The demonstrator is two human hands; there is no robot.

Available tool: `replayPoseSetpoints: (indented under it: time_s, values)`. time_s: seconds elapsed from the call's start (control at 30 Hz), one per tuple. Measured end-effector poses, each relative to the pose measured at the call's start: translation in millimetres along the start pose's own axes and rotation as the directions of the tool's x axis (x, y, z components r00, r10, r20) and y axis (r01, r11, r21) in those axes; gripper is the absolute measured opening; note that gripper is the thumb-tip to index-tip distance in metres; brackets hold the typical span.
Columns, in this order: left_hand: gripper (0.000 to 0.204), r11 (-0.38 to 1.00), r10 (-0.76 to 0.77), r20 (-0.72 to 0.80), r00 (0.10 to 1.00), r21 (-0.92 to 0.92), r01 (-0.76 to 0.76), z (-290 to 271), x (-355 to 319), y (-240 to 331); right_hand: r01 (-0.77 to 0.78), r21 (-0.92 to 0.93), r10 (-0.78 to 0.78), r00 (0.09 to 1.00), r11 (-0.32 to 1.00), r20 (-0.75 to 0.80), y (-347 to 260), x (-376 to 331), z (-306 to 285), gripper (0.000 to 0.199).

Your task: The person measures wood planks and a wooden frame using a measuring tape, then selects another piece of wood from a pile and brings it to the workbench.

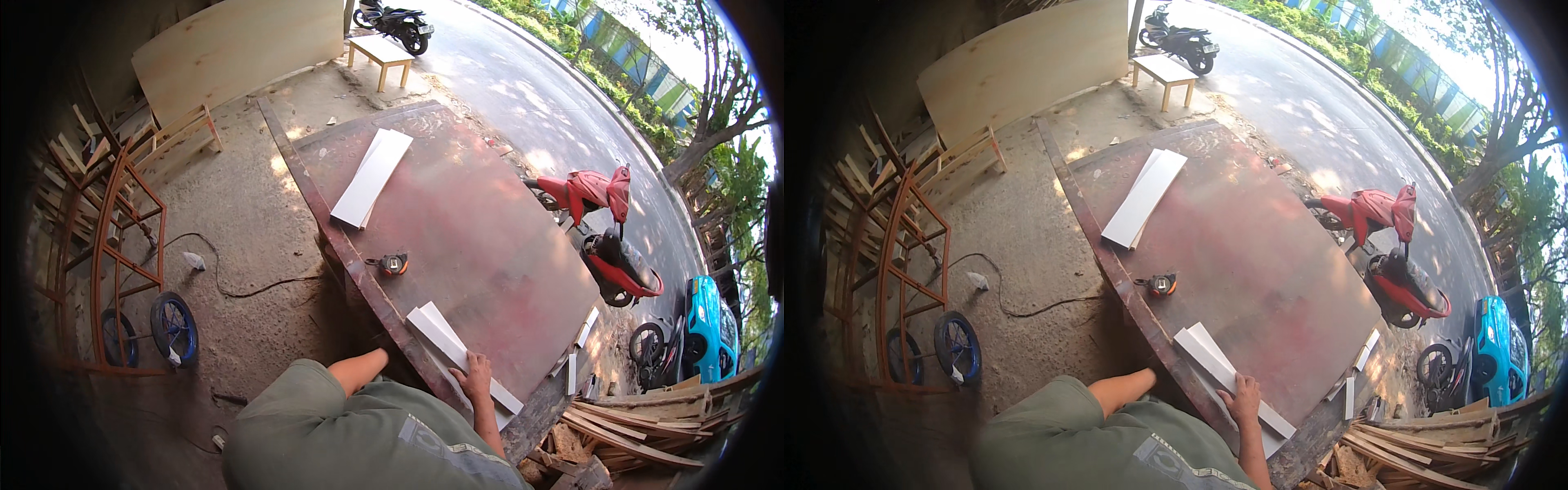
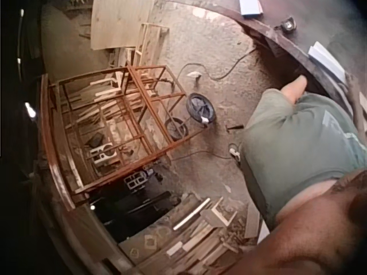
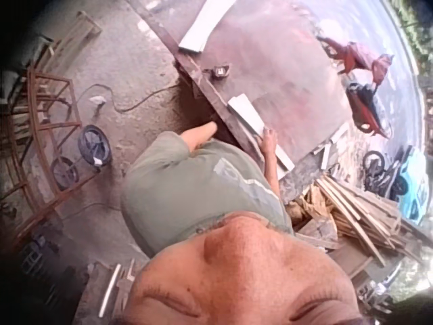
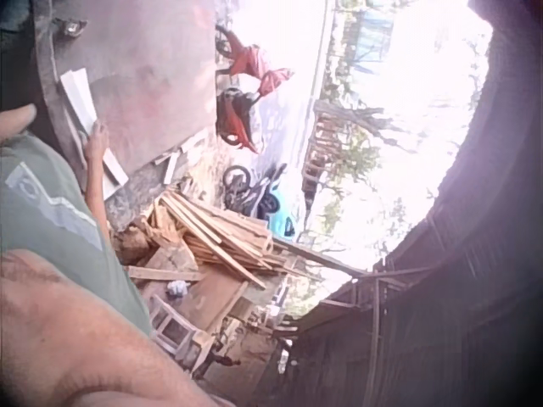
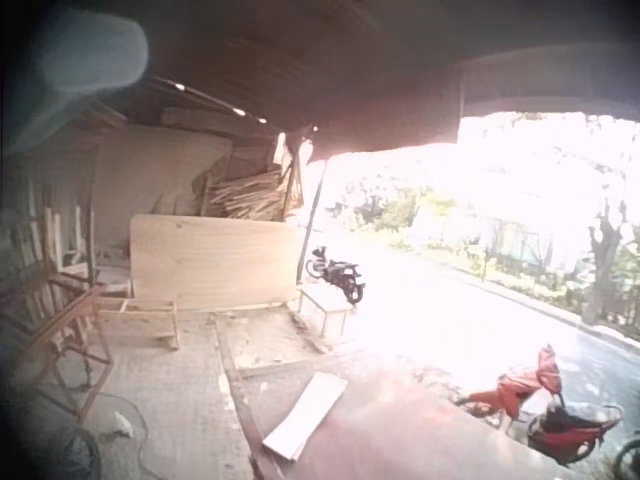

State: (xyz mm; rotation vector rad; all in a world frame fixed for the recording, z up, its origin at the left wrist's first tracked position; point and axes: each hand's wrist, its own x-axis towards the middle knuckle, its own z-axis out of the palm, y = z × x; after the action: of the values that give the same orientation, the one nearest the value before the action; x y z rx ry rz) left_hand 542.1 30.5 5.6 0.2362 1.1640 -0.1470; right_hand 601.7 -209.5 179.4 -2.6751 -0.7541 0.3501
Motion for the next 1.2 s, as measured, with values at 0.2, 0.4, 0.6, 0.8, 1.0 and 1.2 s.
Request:
replayPoseSetpoints:
  time_s: [0.2, 0.4, 0.6, 0.8, 1.0, 1.2]
  values:
    - [0.046, 1.000, 0.019, -0.035, 0.999, 0.002, -0.019, 22.9, 7.7, -37.9, 0.024, -0.051, -0.026, 0.999, 0.998, -0.038, 18.6, -3.4, 15.9, 0.085]
    - [0.045, 0.999, 0.036, -0.069, 0.997, 0.043, -0.033, 26.8, 26.3, -61.5, 0.029, -0.109, -0.022, 0.998, 0.994, 0.067, 20.5, 8.8, 12.9, 0.088]
    - [0.045, 0.998, 0.044, -0.085, 0.995, 0.054, -0.039, 26.6, 34.3, -75.5, 0.032, -0.142, -0.021, 0.997, 0.989, 0.079, 37.6, 19.2, 0.2, 0.089]
    - [0.046, 0.935, 0.149, -0.109, 0.983, 0.338, -0.104, 3.3, 24.1, -45.9, -0.098, 0.032, 0.088, 0.969, 0.995, 0.232, 0.9, 32.3, -34.7, 0.072]
    - [0.046, 0.342, 0.070, 0.046, 0.996, 0.937, -0.067, -62.3, -73.6, 104.8, -0.149, 0.164, 0.086, 0.938, 0.975, 0.337, -5.1, 28.5, -43.1, 0.062]
    - [0.054, 0.206, 0.688, 0.334, 0.644, 0.761, -0.615, 3.1, -185.3, 310.6, -0.218, 0.019, 0.198, 0.917, 0.976, 0.347, -31.2, 24.7, -64.9, 0.060]
